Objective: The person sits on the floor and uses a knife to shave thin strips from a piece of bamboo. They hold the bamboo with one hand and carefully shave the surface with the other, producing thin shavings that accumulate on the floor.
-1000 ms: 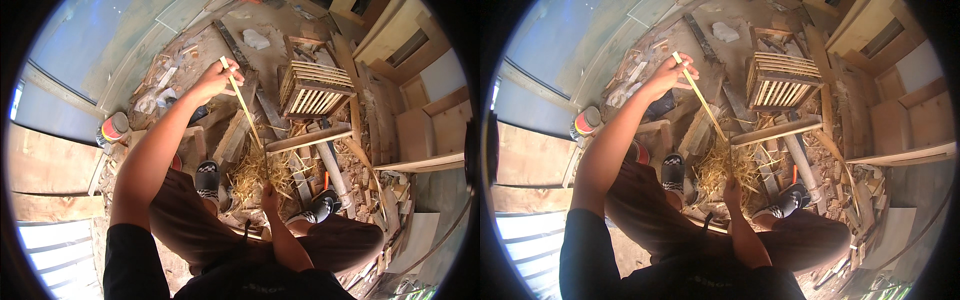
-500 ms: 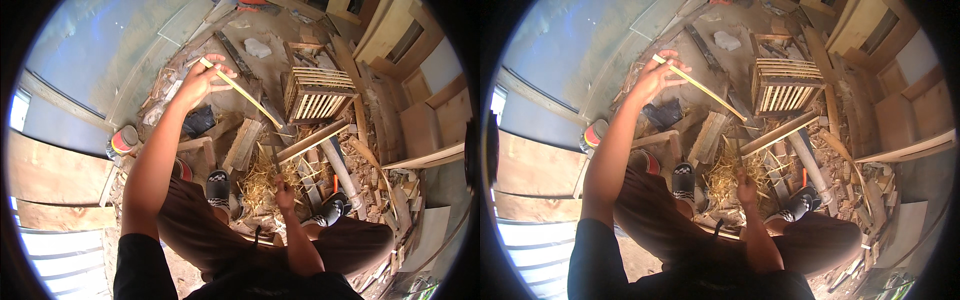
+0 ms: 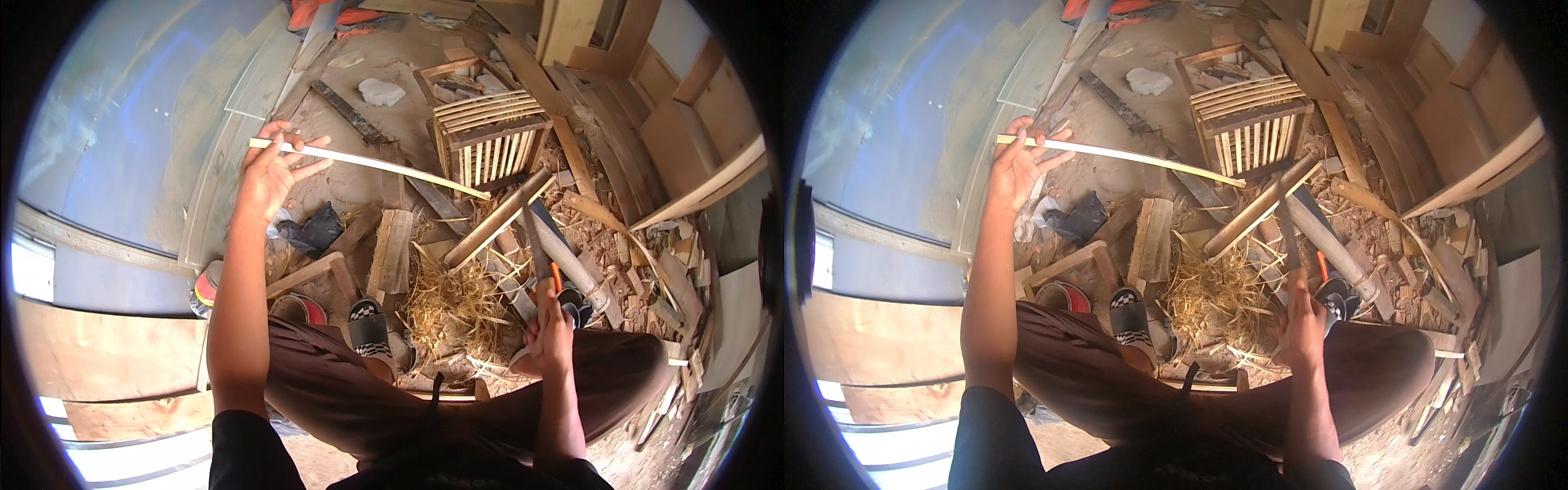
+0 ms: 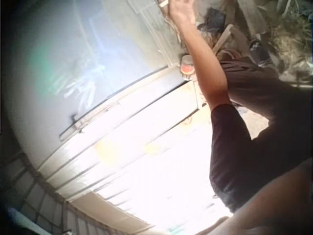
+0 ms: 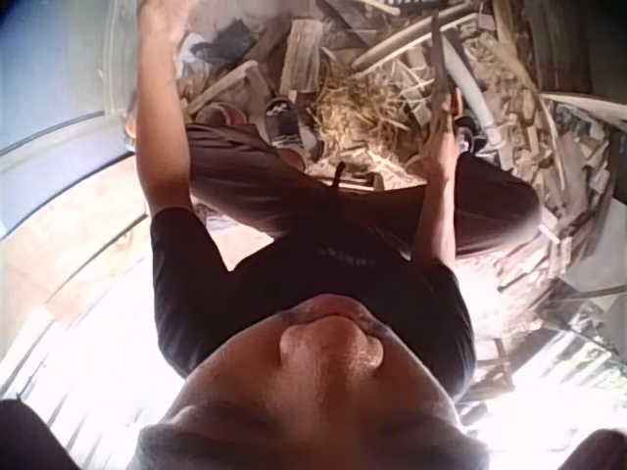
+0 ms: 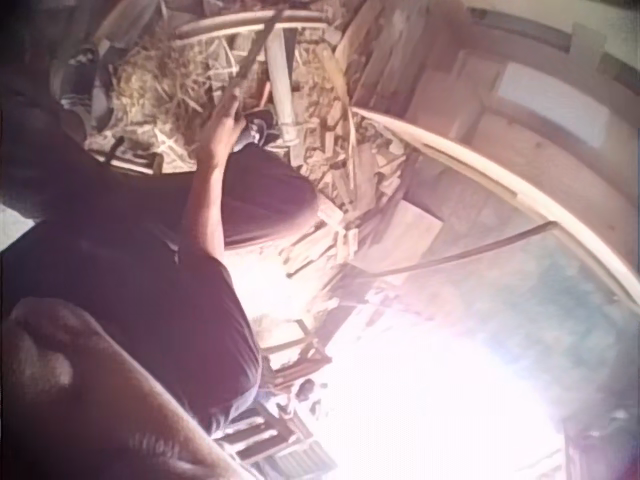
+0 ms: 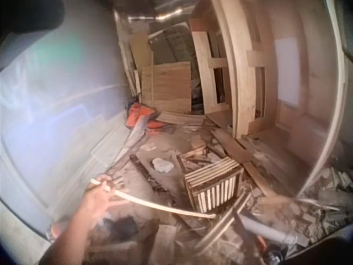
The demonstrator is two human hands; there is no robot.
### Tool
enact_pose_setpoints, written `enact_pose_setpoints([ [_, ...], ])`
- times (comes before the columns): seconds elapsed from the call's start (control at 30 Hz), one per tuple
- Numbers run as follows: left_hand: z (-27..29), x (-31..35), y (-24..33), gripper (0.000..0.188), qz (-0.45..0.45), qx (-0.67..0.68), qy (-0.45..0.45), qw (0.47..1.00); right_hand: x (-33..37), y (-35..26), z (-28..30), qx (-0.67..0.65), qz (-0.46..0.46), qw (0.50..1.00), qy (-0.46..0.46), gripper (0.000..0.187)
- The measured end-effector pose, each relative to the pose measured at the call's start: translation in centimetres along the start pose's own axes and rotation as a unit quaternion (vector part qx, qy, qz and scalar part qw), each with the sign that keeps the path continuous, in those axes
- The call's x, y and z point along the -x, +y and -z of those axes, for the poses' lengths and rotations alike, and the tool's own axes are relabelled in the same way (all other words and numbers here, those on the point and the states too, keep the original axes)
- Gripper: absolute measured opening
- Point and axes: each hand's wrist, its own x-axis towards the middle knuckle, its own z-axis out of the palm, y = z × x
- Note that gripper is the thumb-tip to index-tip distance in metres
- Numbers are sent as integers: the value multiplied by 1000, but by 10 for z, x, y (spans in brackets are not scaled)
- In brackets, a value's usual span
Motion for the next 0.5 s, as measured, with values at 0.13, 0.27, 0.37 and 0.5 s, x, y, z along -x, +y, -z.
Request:
enact_pose_setpoints([
  [0.13,-33,-4,-4,43,-14,-44,170,984,-18,2,-11,-174,24,981,84,45],
  [0.27,-58,0,-15,48,-16,-49,272,961,-19,-18,-13,-277,45,958,59,39],
  [0.37,-84,11,-14,48,-28,-71,292,953,-19,-32,-22,-321,67,944,25,41],
  [0.5,-117,39,-5,37,-76,-85,299,947,1,-58,-34,-324,65,943,-30,43],
])
